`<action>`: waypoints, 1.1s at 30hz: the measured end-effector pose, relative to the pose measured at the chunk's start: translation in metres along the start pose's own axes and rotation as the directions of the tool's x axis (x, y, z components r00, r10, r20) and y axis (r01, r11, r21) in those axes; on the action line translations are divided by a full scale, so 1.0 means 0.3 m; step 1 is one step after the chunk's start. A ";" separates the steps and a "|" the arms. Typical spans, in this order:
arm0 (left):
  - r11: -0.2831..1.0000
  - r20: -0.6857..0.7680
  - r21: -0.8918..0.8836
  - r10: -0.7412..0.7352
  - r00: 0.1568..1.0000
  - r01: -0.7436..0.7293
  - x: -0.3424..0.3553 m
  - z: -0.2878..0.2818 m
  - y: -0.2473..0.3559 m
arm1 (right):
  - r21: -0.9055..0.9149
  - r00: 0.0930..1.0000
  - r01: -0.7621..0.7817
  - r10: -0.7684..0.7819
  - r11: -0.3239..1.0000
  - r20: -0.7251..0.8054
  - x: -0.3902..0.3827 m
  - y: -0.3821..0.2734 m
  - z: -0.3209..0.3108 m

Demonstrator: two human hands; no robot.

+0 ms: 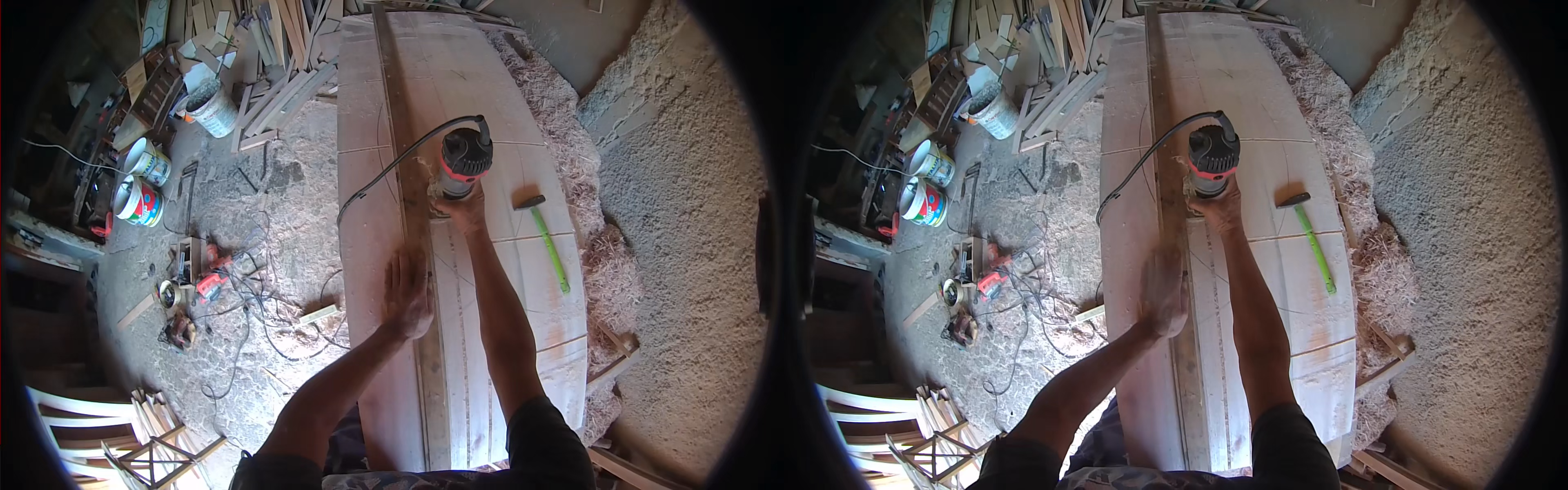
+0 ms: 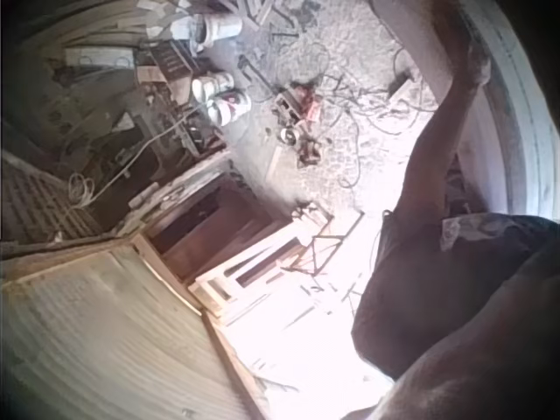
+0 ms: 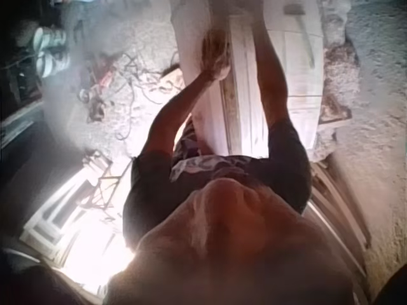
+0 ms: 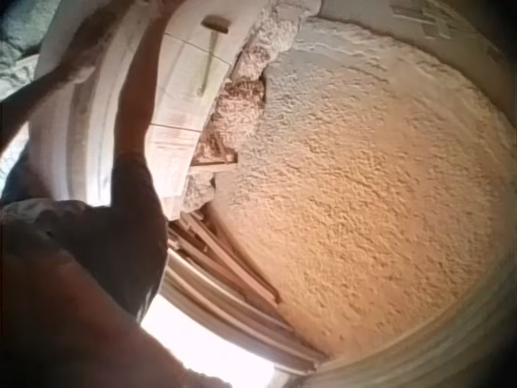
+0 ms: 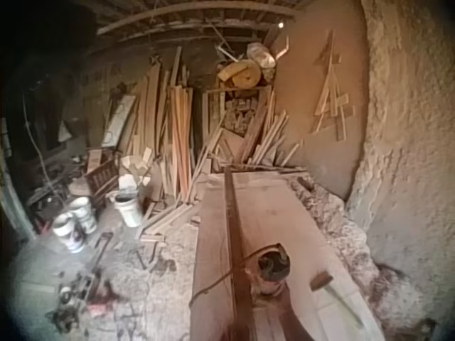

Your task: The person uses a handheld router to cut grooves into a large wood panel along a wooden guide strip, and uses a hammer to reposition the strip several times.

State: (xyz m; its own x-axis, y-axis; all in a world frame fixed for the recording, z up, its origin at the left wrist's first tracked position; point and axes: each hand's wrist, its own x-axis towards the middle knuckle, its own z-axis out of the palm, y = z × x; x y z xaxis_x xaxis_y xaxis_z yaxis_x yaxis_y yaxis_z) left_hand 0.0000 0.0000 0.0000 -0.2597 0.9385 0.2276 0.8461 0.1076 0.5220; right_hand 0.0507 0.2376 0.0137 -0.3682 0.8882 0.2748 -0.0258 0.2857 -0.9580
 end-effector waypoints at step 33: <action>0.989 -0.193 0.144 0.063 0.979 -0.035 -0.025 0.055 -0.008 | -0.473 0.971 0.224 -0.152 0.852 0.186 -1.219 -0.348 -0.298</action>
State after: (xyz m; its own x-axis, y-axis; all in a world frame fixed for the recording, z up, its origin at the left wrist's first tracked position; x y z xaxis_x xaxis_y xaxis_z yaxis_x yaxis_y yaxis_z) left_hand 0.0075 -0.0020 -0.0165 -0.2909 0.8621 0.4149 0.9131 0.1206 0.3895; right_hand 0.2712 -0.0849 0.0207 -0.5267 0.7518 0.3968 0.3355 0.6128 -0.7155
